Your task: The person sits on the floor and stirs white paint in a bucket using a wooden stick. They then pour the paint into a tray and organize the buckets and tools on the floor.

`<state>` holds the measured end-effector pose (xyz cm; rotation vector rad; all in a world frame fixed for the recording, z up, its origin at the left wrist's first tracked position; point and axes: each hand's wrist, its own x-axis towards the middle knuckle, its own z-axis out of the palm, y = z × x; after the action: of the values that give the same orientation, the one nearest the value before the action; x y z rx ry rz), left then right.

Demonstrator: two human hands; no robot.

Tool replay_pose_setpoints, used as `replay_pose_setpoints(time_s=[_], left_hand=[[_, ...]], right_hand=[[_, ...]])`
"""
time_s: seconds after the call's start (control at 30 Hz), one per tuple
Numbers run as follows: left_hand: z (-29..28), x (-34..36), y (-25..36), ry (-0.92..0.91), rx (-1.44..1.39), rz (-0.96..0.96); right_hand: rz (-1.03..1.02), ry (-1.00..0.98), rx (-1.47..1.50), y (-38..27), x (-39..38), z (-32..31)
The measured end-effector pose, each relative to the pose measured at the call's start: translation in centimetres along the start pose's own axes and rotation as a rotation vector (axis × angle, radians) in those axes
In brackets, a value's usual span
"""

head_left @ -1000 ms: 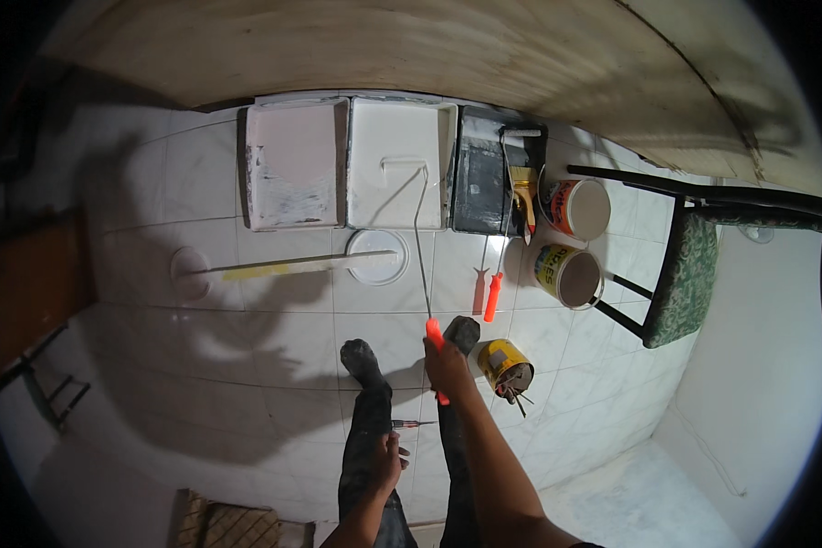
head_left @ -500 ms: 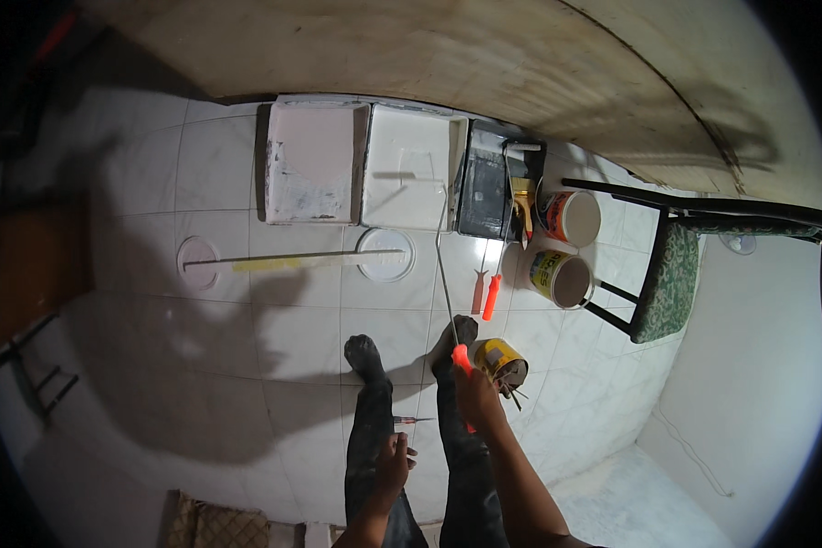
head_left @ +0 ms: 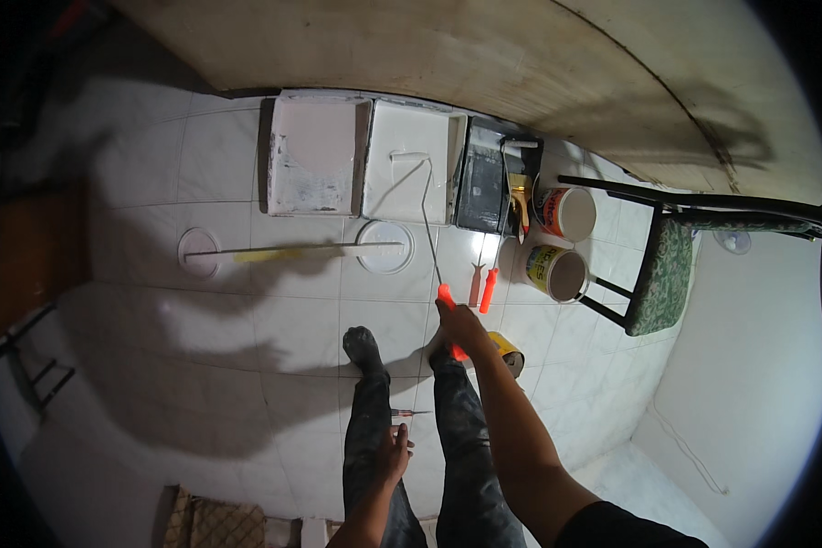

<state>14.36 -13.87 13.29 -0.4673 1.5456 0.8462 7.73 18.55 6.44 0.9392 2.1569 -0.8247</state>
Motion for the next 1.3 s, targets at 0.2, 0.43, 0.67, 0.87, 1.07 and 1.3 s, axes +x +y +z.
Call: replay_pose_setpoints(time_s=[0.2, 0.43, 0.67, 0.87, 1.07, 1.3], left_hand=[[-0.1, -0.5, 0.4, -0.028, 0.017, -0.002], [0.4, -0.3, -1.0, 0.015, -0.017, 0.018], [-0.3, -0.5, -0.5, -0.026, -0.067, -0.068], [-0.4, -0.7, 0.6, -0.018, -0.058, -0.08], [0.1, 0.2, -1.1, 0.021, -0.137, -0.033], [-0.4, -0.2, 0.3, -0.03, -0.097, -0.09]], right_hand=[[-0.061, 0.237, 0.048, 1.1, -3.1, 0.8], [0.159, -0.024, 0.21, -1.0, -11.5, 5.0], [0.115, 0.014, 0.166, -0.8, -0.4, 4.7], [0.271, 0.11, 0.49, -4.2, 0.0, -0.6], [0.205, 0.187, 0.575, -2.6, -11.3, 2.0], [0.057, 0.068, 0.156, 0.3, -6.9, 5.1]])
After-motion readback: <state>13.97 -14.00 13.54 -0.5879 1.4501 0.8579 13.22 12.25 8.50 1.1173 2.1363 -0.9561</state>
